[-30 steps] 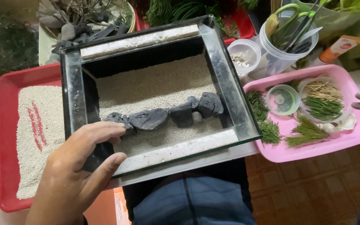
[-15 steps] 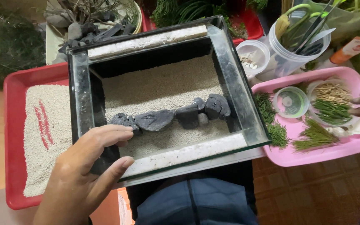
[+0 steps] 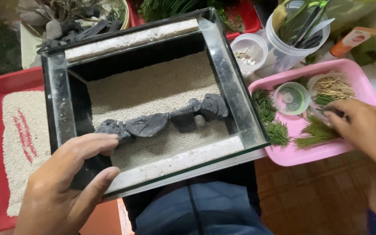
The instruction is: A person is meticulously decorating a small glass tank by leveling sand with a brush, arranging rocks, and planting small green sprigs.
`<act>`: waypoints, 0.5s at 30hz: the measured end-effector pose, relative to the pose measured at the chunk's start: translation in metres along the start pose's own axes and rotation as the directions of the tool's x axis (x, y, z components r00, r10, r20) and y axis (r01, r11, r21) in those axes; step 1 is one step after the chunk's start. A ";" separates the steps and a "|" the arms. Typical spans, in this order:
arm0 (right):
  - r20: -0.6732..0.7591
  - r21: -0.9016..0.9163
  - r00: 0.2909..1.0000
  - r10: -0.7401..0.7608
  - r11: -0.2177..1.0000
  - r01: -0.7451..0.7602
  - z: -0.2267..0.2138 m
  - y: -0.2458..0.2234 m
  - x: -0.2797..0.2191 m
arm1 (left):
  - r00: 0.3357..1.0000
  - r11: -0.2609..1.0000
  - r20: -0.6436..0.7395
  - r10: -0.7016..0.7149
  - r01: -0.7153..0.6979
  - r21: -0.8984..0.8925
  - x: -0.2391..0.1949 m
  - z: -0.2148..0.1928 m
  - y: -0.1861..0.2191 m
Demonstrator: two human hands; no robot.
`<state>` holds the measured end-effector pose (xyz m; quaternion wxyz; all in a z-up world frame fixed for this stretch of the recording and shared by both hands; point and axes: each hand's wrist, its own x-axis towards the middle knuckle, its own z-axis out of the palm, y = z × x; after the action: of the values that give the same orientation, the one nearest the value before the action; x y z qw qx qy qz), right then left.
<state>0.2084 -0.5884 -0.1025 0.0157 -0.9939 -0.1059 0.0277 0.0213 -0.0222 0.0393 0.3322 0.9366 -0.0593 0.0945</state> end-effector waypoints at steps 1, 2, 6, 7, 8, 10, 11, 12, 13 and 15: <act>-0.065 -0.044 0.998 0.000 0.999 -0.003 0.007 0.018 -0.004 | 1.000 1.000 -0.004 0.002 -0.002 0.001 0.000 0.000 0.000; -0.059 -0.045 0.998 0.005 0.999 -0.008 0.016 0.036 -0.008 | 1.000 1.000 0.003 0.002 -0.002 -0.004 0.000 0.001 0.000; 0.143 -0.135 0.988 0.061 0.990 -0.041 0.023 0.053 -0.018 | 1.000 0.999 -0.019 -0.003 0.004 0.040 0.001 0.003 0.001; 0.343 -0.237 0.923 0.176 0.967 -0.096 0.017 0.041 -0.016 | 1.000 1.000 -0.023 -0.009 0.009 0.029 0.000 0.002 0.001; 0.340 -0.234 0.926 0.164 0.969 -0.086 0.014 0.031 -0.016 | 0.999 0.999 -0.031 -0.015 0.016 0.036 0.001 0.002 0.002; 0.402 -0.300 0.873 0.276 0.941 -0.160 0.008 0.008 -0.016 | 1.000 1.000 -0.010 0.003 -0.003 0.016 0.001 0.001 0.001; 0.401 -0.296 0.878 0.260 0.944 -0.144 0.022 0.019 -0.014 | 1.000 1.000 -0.020 -0.008 0.009 0.025 0.000 0.001 0.003; 0.361 -0.322 0.903 0.232 0.940 -0.113 0.036 0.030 -0.012 | 1.000 1.000 -0.029 0.000 0.000 0.005 0.000 0.001 0.004; 0.321 -0.348 0.925 0.202 0.934 -0.083 0.050 0.042 -0.011 | 0.999 1.000 -0.038 0.008 -0.009 -0.015 0.000 0.001 0.005; 0.296 -0.321 0.934 0.199 0.942 -0.099 0.055 0.045 -0.008 | 0.999 1.000 -0.046 0.016 -0.017 -0.022 -0.001 0.001 0.005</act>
<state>0.2065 -0.6325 -0.1587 -0.1554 -0.9716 -0.0337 0.1750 0.0194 -0.0261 0.0412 0.3432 0.9298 -0.0606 0.1179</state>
